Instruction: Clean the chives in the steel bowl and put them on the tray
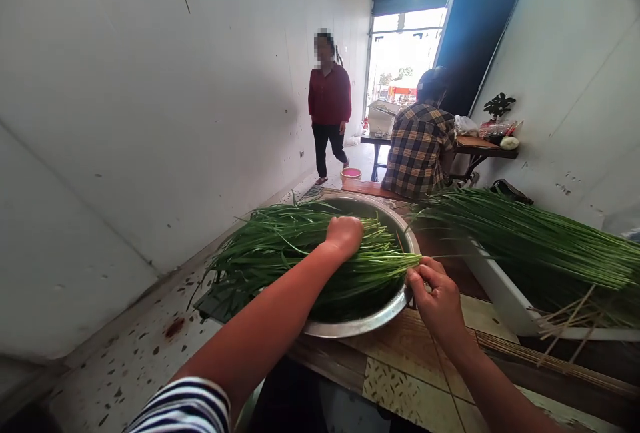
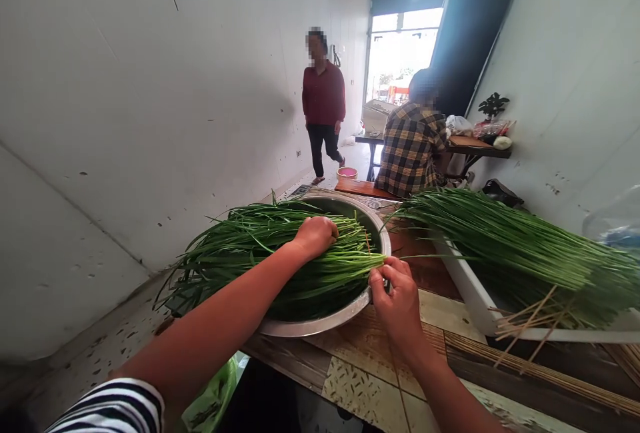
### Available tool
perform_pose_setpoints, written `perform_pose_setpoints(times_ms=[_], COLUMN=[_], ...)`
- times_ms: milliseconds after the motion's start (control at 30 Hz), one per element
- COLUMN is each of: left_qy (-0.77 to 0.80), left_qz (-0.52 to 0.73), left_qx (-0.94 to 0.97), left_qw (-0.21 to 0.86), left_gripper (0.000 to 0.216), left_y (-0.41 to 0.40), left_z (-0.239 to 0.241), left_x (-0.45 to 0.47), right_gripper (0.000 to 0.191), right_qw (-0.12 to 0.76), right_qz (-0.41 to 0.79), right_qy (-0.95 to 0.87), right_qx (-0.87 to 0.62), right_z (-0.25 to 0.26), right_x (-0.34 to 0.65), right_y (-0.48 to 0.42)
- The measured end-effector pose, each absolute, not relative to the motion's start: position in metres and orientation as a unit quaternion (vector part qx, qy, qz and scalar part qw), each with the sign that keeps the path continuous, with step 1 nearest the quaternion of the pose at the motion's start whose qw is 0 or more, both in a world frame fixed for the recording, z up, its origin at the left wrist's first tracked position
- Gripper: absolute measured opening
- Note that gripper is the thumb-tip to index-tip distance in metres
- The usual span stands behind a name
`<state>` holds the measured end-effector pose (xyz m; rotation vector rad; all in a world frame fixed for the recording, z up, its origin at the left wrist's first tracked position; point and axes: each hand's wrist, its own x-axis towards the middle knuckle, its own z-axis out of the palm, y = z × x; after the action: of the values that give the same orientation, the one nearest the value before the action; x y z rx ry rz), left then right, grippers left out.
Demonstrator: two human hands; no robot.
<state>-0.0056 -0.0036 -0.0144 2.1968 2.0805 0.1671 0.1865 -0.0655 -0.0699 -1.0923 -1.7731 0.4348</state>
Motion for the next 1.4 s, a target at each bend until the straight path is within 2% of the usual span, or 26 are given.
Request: perform_pose_setpoints(times_ms=[500, 667, 733, 867, 1000, 1167, 1400], left_qy=[0.657, 0.647, 0.653, 0.649, 0.599, 0.552, 0.519], left_qz=[0.044, 0.021, 0.052, 0.194, 0.327, 0.381, 0.396], left_qx=[0.752, 0.762, 0.754, 0.730, 0.701, 0.659, 0.670], left_qw=[0.011, 0.027, 0.038, 0.086, 0.207, 0.340, 0.354], left_gripper=[0.029, 0.028, 0.026, 0.023, 0.023, 0.018, 0.017], left_y=[-0.005, -0.004, -0.002, 0.003, 0.007, 0.005, 0.000], left_z=[-0.010, -0.014, -0.016, -0.019, -0.026, -0.030, -0.026], left_x=[-0.006, -0.009, -0.010, -0.016, -0.014, -0.001, 0.006], right_gripper=[0.032, 0.029, 0.030, 0.032, 0.031, 0.031, 0.032], right_qw=[0.484, 0.482, 0.479, 0.481, 0.486, 0.480, 0.474], right_qz=[0.182, 0.178, 0.176, 0.173, 0.169, 0.179, 0.210], right_qy=[-0.733, -0.736, -0.738, -0.738, -0.738, -0.741, -0.734], right_qx=[-0.443, -0.441, -0.441, -0.441, -0.437, -0.434, -0.438], right_z=[-0.069, -0.068, -0.067, -0.065, -0.065, -0.067, -0.064], right_x=[0.187, 0.187, 0.187, 0.186, 0.187, 0.188, 0.188], right_y=[-0.065, -0.066, -0.065, -0.066, -0.066, -0.064, -0.066])
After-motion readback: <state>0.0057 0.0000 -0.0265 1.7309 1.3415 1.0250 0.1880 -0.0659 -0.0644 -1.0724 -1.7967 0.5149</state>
